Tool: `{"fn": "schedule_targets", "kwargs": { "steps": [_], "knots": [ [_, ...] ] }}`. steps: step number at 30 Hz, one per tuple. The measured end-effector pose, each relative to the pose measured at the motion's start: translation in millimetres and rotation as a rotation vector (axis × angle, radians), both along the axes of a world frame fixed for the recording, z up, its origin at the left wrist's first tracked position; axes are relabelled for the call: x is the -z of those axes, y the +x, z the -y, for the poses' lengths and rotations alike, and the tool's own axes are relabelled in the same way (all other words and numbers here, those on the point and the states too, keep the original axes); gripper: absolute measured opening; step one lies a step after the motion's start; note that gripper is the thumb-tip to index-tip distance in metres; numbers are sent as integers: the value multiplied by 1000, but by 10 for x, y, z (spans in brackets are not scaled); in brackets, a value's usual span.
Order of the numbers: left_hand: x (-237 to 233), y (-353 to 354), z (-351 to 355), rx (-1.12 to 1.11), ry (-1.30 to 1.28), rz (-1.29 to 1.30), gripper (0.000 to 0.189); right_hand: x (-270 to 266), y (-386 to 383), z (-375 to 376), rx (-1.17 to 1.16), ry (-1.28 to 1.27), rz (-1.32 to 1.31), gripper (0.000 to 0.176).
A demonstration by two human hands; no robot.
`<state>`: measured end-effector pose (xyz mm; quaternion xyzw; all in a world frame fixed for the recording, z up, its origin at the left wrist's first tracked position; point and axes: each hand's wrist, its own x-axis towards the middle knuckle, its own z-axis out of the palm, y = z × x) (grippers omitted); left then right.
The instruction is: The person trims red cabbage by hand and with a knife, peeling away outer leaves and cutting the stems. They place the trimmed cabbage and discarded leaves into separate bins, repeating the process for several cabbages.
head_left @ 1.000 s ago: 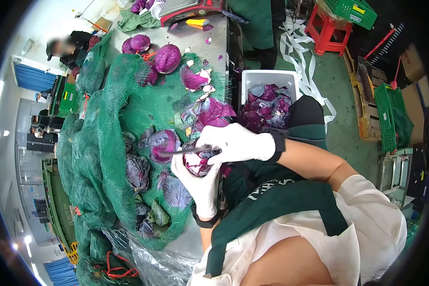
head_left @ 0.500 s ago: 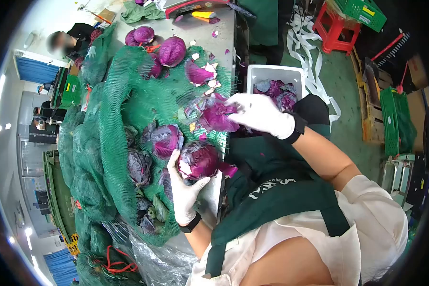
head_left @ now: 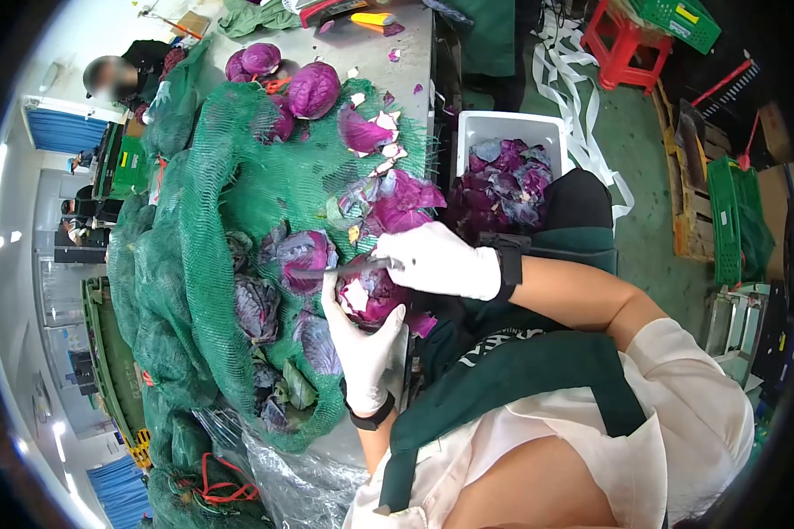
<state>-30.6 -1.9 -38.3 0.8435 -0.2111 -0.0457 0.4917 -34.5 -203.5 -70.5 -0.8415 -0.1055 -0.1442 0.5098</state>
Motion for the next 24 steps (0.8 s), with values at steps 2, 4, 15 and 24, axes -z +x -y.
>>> {"fn": "schedule_targets", "kwargs": {
  "steps": [2,4,15,24],
  "knots": [
    [42,59,-45,-4,68,23,101,153,93,86,178,-50,56,11],
    [22,62,-46,23,127,78,102,430,203,316,379,-230,3,15],
    [-65,-15,337,-12,-8,-37,100,-152,-385,222,64,-15,-255,64],
    [52,328,-395,42,-366,-398,96,180,50,112,-332,788,-689,45]
  ]
}}
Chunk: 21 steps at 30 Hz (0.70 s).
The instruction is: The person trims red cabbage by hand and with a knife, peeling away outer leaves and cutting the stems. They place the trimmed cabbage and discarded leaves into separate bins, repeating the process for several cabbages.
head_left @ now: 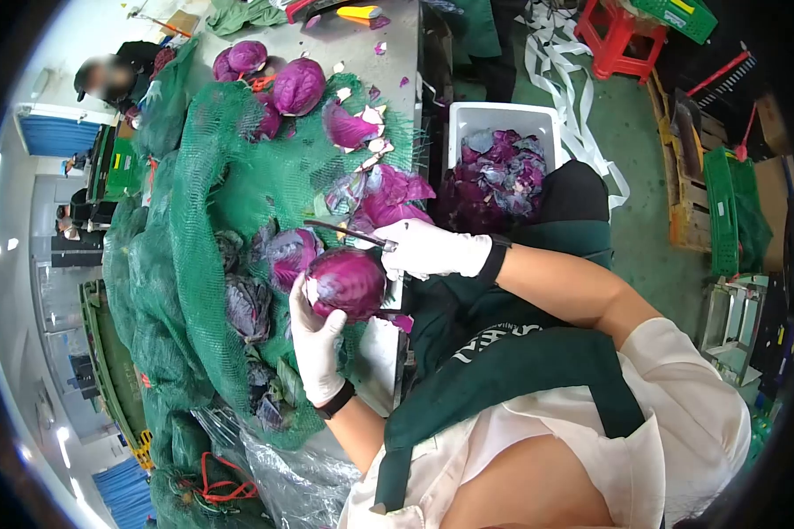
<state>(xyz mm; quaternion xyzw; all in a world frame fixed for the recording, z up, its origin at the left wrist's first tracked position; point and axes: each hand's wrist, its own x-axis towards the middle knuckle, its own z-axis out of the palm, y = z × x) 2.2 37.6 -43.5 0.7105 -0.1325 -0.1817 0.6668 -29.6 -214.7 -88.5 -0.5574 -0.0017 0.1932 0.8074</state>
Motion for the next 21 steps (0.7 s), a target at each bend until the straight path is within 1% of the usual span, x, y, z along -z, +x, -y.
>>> {"fn": "schedule_targets", "kwargs": {
  "steps": [2,3,4,6,7,8,10,11,12,14,15,16,18,19,21],
  "knots": [
    [123,-11,-70,-117,-54,-106,88,-31,13,-61,25,-51,47,39],
    [164,-38,-116,-169,25,-76,81,-21,13,-72,-7,-43,29,40],
    [171,-44,-116,-200,53,-55,82,-33,-21,-76,-12,-38,28,40],
    [175,-63,-41,-196,278,119,86,-86,-107,-46,0,-70,87,43],
    [129,-91,55,-203,143,52,92,-60,-121,4,-15,-110,111,45],
    [61,-97,103,-140,146,79,99,-64,-111,67,9,-148,135,47],
    [-71,-159,243,-23,250,266,109,-145,-114,95,145,-168,129,47],
    [-108,-195,300,16,302,287,113,-172,-117,122,126,-206,147,50],
    [-158,-202,344,103,405,363,112,-135,-135,117,133,-209,142,50],
    [-128,-261,381,140,506,437,112,-140,-165,84,160,-709,500,55],
    [-119,-307,397,131,626,592,114,-173,-229,102,93,-755,386,59],
    [-136,-376,460,80,637,596,116,-291,-311,121,92,-758,354,58],
    [-115,-461,568,9,611,595,113,-188,-388,63,192,-839,459,61],
    [-99,-481,609,8,611,595,113,-197,-413,75,191,-839,459,61],
    [-75,-488,670,-96,656,477,108,-261,-457,117,107,-887,505,68]
  ]
}}
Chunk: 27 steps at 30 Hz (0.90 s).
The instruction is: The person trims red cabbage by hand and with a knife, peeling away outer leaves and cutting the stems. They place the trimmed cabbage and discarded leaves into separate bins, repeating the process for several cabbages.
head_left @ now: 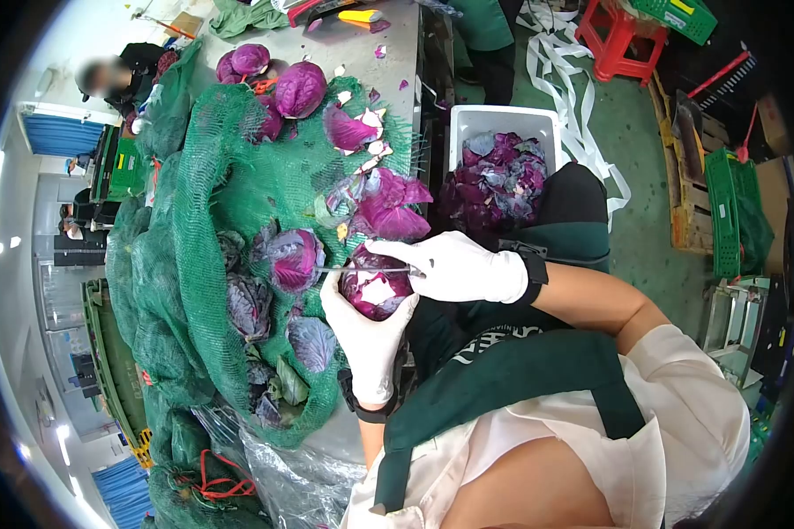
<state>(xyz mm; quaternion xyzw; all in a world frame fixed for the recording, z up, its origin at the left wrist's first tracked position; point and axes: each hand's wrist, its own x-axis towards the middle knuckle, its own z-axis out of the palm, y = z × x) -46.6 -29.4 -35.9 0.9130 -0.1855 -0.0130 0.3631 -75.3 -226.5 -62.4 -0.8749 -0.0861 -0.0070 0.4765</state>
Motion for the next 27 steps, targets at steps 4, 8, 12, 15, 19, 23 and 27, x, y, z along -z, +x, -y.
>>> {"fn": "schedule_targets", "kwargs": {
  "steps": [4,8,12,15,19,23,27],
  "knots": [
    [-7,62,-17,138,-127,-73,112,-116,-54,66,-117,-89,59,74],
    [27,23,36,12,-61,122,109,-52,5,22,-75,-121,69,72],
    [101,-73,124,-6,-47,139,110,104,15,29,3,-49,170,72],
    [174,-32,96,6,-132,91,107,-16,-5,73,-44,-94,120,73],
    [164,11,84,43,-72,155,104,-157,27,55,-29,-148,89,68],
    [136,38,104,24,-85,111,103,56,201,-1,5,-261,158,66],
    [128,-78,80,135,-52,248,102,854,865,396,-5,-264,107,53]
  ]
}}
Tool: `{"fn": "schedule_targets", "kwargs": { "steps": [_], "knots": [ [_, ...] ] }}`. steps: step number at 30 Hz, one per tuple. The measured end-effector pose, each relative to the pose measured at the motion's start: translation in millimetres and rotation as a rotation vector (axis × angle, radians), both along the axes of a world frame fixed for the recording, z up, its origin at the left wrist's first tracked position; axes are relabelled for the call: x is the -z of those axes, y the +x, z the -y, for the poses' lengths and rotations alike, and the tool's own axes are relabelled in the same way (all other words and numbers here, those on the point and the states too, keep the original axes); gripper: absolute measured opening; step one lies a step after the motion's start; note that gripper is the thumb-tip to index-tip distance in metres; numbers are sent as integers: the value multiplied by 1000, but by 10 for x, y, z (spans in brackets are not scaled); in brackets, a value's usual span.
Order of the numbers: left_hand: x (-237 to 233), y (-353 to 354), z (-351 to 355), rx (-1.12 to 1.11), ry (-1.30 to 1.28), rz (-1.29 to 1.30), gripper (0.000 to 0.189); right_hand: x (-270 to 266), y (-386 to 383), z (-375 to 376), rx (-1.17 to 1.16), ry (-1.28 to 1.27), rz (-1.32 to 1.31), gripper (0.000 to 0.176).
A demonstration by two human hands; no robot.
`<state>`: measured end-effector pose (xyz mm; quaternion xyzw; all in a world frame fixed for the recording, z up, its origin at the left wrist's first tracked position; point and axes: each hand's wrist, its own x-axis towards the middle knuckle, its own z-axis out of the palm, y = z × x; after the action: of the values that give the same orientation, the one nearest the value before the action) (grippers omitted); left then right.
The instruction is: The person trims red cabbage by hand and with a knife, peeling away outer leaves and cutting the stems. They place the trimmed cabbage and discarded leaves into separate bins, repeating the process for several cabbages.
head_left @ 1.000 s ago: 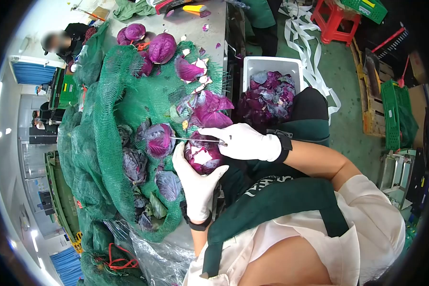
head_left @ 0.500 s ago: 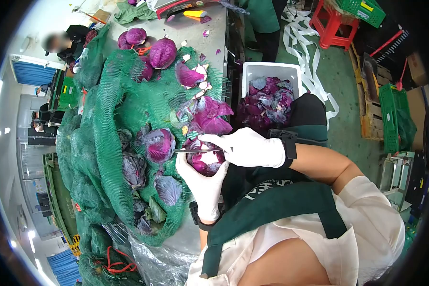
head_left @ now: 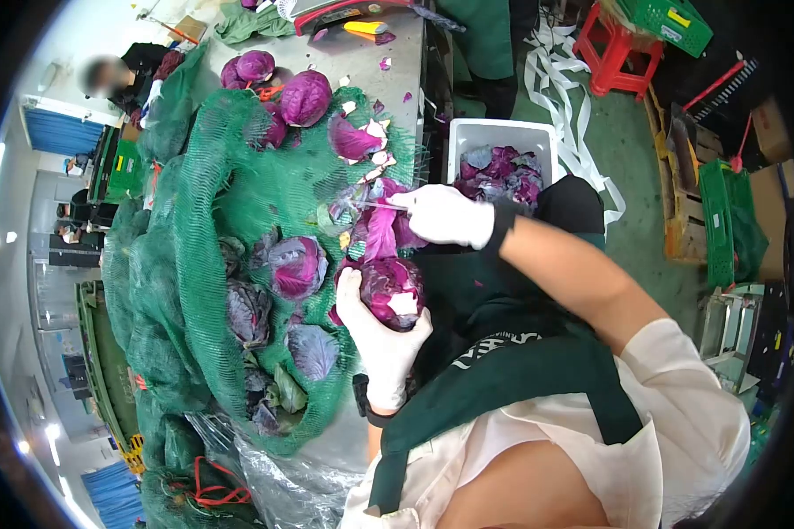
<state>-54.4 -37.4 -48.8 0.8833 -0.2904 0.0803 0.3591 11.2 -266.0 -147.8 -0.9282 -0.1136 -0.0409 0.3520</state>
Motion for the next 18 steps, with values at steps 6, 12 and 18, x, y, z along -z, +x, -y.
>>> {"fn": "schedule_targets", "kwargs": {
  "steps": [6,12,18],
  "knots": [
    [72,142,-378,-67,-387,-374,101,-191,44,259,413,1280,-357,44],
    [21,152,-272,-27,-338,-282,95,-1282,-502,-318,8,441,-156,42],
    [66,79,-162,-3,-143,-79,94,-1088,-575,-506,9,294,-215,42]
  ]
}}
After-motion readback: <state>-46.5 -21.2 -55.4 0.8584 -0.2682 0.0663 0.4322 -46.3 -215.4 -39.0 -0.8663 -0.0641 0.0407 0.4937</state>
